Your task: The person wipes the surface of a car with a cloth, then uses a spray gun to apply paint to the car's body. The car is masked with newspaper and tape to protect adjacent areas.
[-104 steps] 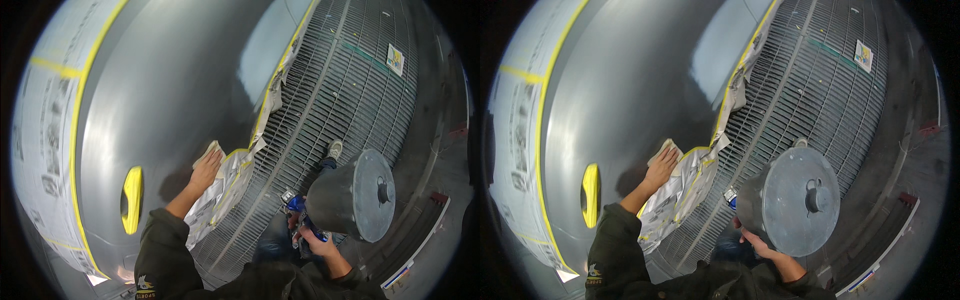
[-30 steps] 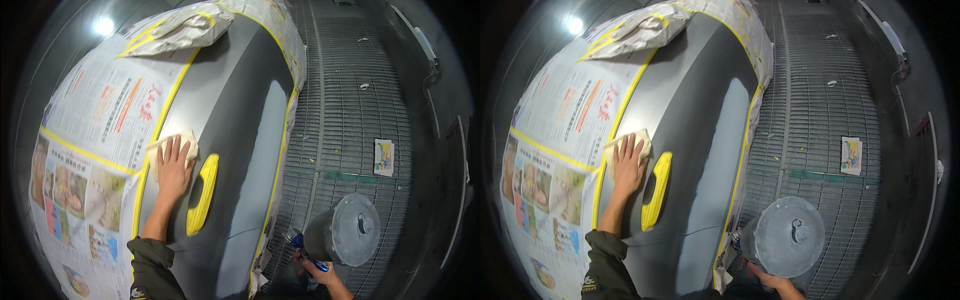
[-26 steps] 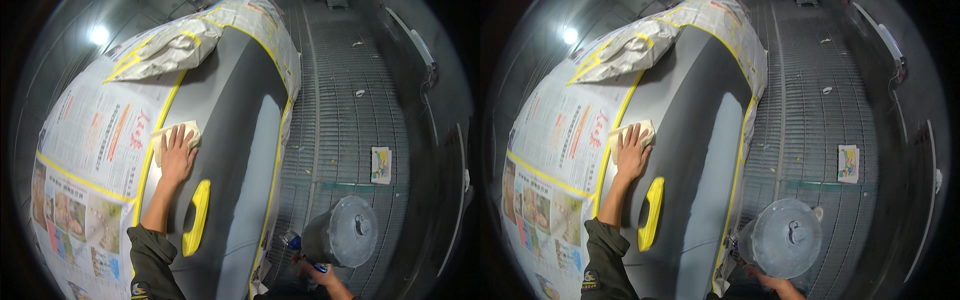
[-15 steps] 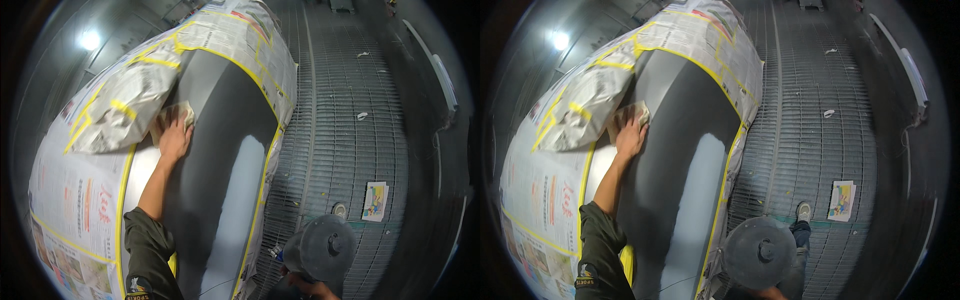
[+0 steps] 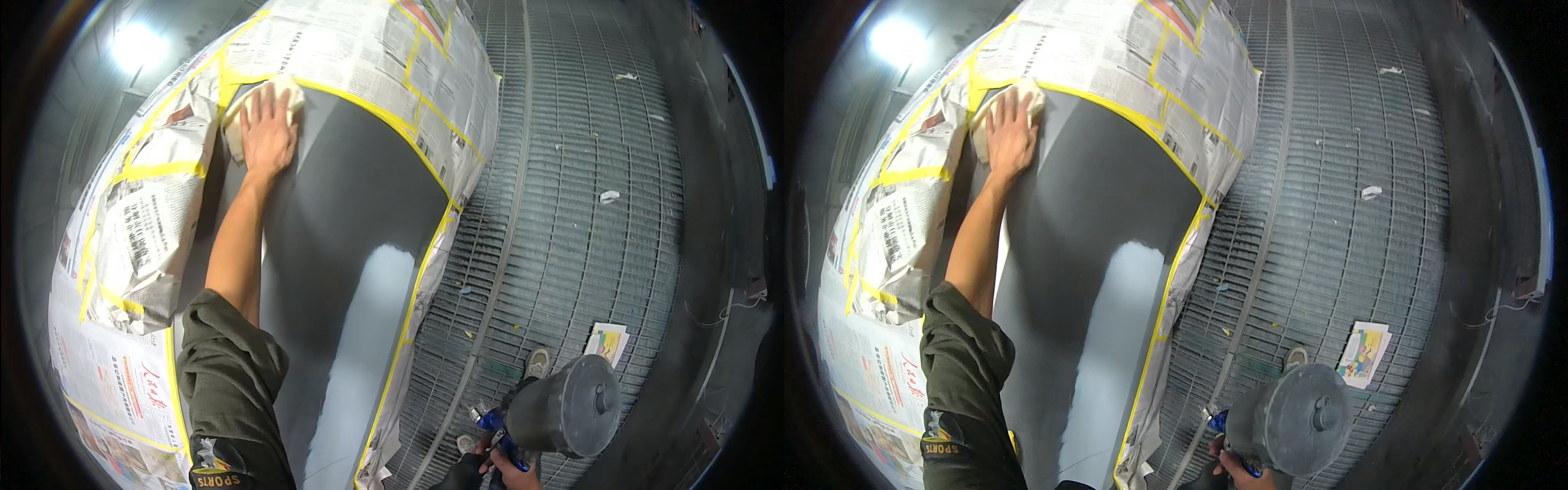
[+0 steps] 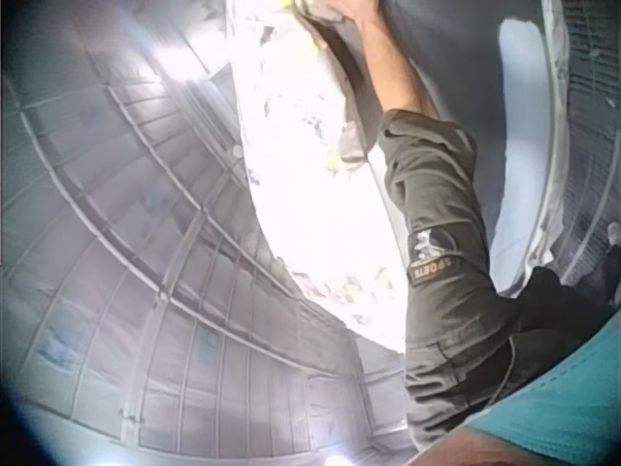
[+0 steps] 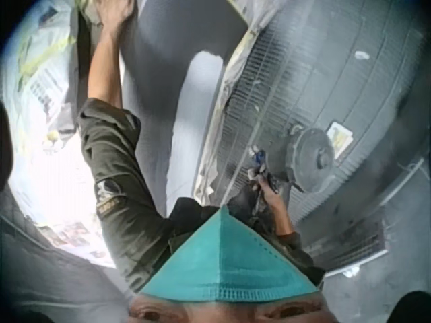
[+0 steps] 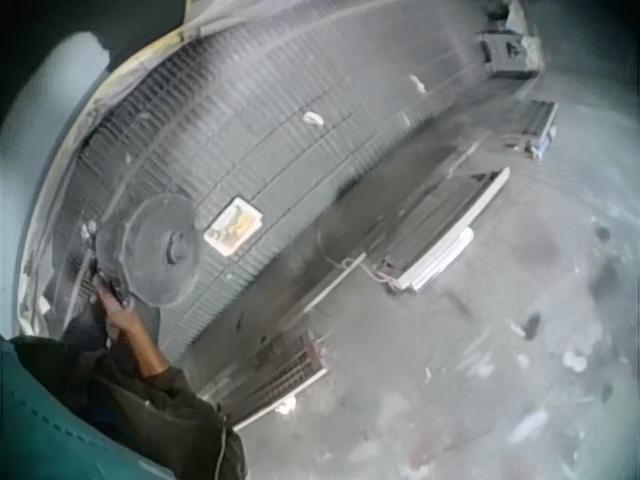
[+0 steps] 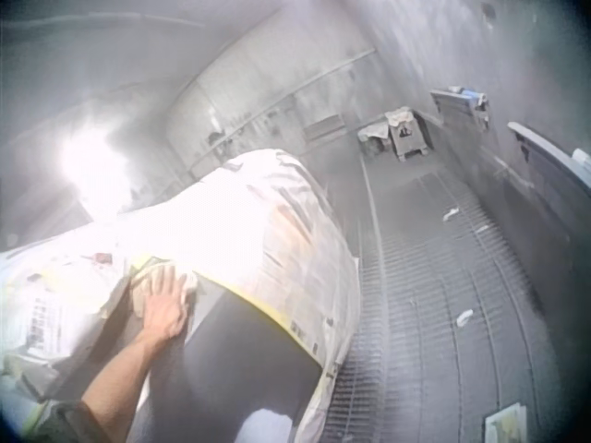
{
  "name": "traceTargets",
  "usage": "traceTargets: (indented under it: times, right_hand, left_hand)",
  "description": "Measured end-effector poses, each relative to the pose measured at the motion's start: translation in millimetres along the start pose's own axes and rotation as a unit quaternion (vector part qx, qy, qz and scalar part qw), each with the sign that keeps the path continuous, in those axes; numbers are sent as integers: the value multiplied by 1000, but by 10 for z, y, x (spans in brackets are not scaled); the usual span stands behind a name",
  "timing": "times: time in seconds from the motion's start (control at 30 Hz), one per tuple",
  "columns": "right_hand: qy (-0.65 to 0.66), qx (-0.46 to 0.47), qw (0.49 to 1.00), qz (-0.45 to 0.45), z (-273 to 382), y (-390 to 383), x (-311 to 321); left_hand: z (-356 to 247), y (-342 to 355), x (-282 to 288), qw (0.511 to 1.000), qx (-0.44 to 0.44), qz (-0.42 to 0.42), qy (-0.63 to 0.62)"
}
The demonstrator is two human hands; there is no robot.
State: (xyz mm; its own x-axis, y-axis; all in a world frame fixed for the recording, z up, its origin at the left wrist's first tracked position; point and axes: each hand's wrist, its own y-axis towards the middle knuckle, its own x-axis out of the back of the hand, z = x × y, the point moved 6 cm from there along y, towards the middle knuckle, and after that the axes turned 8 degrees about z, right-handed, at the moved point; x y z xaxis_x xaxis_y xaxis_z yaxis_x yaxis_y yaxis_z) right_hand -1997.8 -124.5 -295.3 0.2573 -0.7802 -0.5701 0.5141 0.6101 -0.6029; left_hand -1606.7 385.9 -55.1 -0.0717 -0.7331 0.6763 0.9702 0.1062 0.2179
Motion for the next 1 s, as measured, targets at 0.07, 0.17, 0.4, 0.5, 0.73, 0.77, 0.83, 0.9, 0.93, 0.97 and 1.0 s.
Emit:
traceTargets:
  times: [0.07,0.17,0.4,0.5,0.73,0.77,0.83,0.9,0.93,0.97,1.0]
  right_hand:
    - [9,-25,999,25,-144,43,113]
    - [36,-29,997,54,-133,70,-47]
    - [81,66,989,101,-139,-120,-464]
    - [58,86,989,108,-476,-329,-683]
    - [9,81,983,168,-1443,-928,-1366]
    - [1,79,980,181,-1574,-1035,-1479]
    - [-12,75,975,210,-1840,-1205,-1644]
    - [-29,78,960,268,-2015,-1342,-1773]
    - [-34,68,959,275,-2058,-1420,-1847]
    - [-39,54,956,284,-2085,-1490,-1941]
    - [-41,41,965,255,-2043,-1567,-2019]
  left_hand:
    - [-292,-29,-136,992,-109,66,21]
    - [-597,-366,-143,961,-245,126,26]
    - [-214,-2225,335,925,-310,214,-56]
    - [156,-3430,665,910,-302,266,-95]
    - [1470,-6489,1337,924,-179,330,-73]
    - [1687,-6980,1373,938,-147,308,-60]
    - [2049,-7997,1484,935,-41,326,-130]
    - [2258,-9074,1666,945,4,304,-121]
    - [2175,-9527,1649,915,12,393,-85]
    - [2099,-9888,1644,875,22,482,-46]
    - [1908,-10052,1627,855,-44,514,-41]
